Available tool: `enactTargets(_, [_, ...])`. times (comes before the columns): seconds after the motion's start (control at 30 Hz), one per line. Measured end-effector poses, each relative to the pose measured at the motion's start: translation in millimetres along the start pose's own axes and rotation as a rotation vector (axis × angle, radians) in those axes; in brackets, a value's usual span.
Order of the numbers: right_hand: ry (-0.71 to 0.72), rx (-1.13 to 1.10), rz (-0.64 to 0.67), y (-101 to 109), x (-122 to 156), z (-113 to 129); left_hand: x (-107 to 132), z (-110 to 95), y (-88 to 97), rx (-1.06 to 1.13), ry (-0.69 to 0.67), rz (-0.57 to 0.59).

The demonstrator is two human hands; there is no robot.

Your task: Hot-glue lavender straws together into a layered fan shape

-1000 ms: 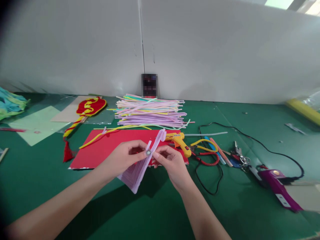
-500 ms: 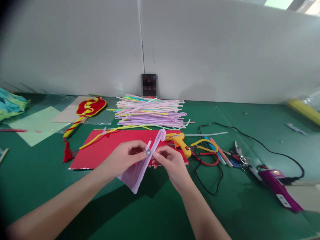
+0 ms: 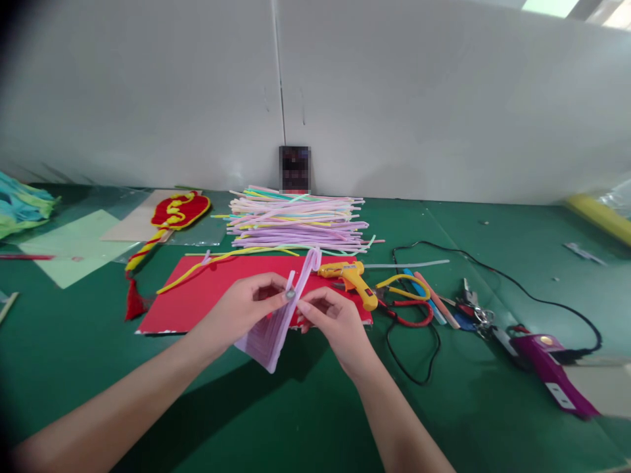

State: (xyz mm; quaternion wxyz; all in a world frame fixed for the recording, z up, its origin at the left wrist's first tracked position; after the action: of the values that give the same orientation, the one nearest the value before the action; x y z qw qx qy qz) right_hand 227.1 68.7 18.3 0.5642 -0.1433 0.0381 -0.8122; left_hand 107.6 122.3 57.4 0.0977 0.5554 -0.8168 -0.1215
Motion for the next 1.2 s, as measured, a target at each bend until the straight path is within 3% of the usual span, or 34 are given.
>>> enactTargets(0.73, [0.008, 0.037, -0.072, 4.7, -1.9, 0.0, -1.4, 8.9, -0.9, 0.002, 0.069, -0.001])
enactTargets(1.2, [0.006, 0.049, -0.085, 6.7, -3.0, -1.3, -2.4, 3.9, -2.3, -0.011, 0.021, 0.016])
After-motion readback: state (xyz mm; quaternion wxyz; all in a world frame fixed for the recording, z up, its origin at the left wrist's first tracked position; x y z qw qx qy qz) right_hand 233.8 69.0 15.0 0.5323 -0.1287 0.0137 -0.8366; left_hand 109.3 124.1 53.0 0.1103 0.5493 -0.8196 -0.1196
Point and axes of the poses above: each hand's wrist, its own x-axis away from the middle knuckle, its own y-axis out of the back of the hand, z = x × y, the point moved 8 cm from there along -x, towards the middle knuckle, and after that the axes turned 14 degrees about -z, right-handed, at the moved point
